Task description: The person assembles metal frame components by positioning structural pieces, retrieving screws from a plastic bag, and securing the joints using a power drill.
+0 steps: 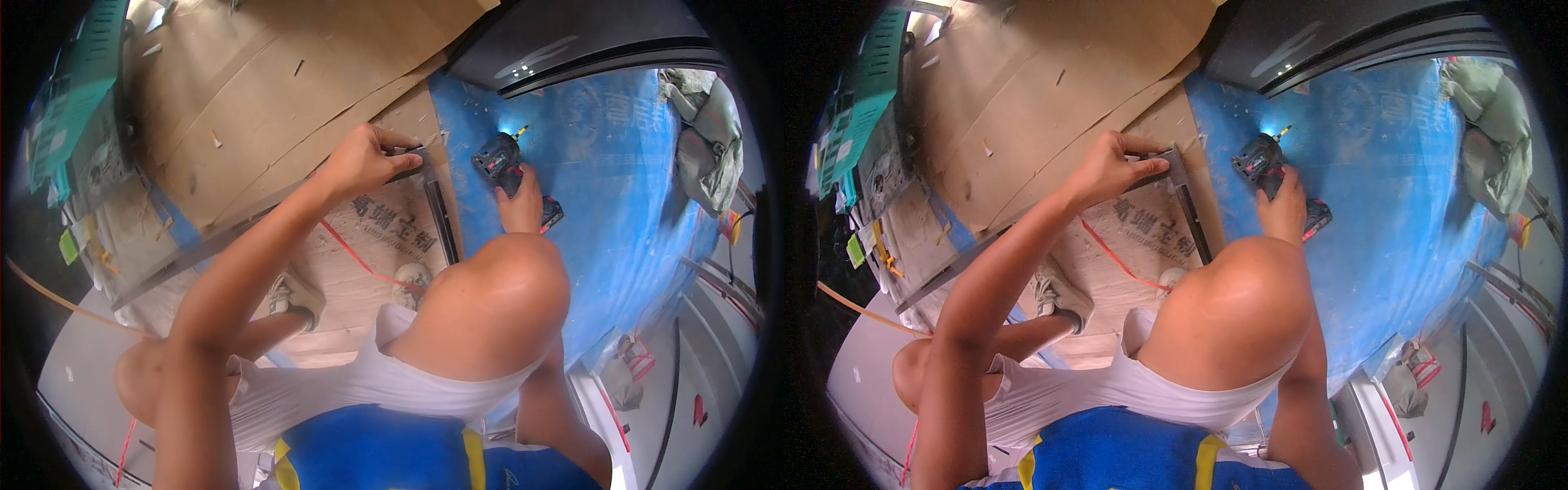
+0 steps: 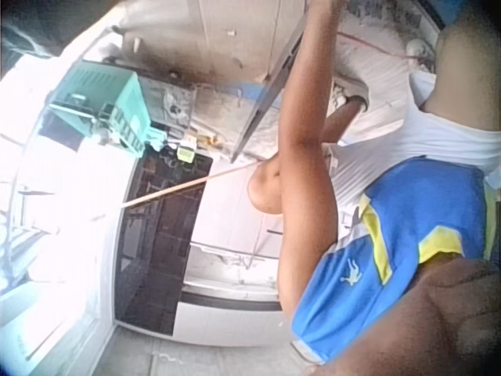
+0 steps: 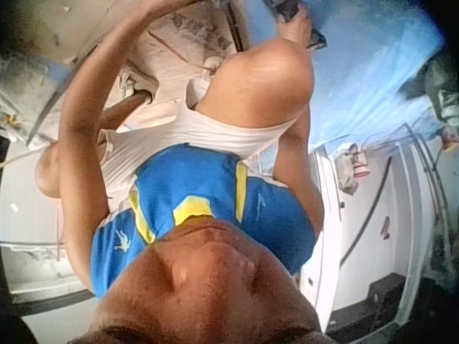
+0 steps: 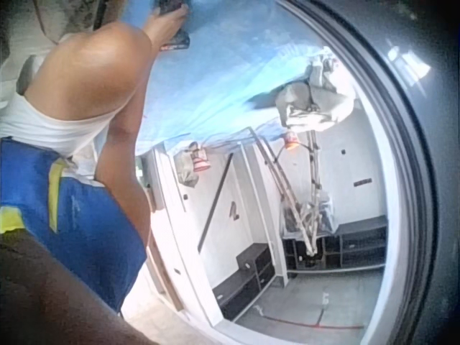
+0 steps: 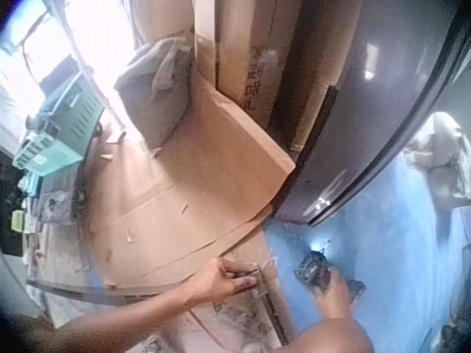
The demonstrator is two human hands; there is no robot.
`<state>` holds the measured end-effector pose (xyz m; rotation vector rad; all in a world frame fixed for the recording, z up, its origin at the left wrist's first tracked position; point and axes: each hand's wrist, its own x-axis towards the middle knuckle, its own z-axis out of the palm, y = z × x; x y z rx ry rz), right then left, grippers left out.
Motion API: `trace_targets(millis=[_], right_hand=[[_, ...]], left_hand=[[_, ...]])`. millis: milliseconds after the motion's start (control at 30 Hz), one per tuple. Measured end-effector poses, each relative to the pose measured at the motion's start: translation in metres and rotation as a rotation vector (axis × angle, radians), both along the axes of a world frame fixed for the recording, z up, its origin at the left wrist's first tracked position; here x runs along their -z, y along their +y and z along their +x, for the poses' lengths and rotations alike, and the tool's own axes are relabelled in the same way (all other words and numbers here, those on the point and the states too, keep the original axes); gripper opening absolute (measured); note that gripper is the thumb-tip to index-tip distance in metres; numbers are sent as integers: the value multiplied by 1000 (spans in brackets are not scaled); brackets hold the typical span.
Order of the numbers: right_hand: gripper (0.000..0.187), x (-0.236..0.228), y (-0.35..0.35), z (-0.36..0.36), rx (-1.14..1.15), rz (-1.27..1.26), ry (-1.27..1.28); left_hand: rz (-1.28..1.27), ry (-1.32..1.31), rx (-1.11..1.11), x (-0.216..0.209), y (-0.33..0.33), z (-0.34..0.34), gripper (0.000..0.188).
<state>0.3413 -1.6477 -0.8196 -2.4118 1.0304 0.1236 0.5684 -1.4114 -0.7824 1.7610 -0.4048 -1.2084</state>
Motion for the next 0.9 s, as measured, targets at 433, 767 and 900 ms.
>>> trace_targets(millis=[433, 767, 900], right_hand=[[34, -64, 64, 53, -496, 319, 3], [32, -46, 72, 50, -477, 464, -186], [36, -46, 75, 47, -523, 466, -133]], left_hand=[[100, -173, 145, -18, -7, 12, 41], [550, -995, -482, 88, 46, 137, 23], [719, -882, -349, 106, 60, 147, 25]])
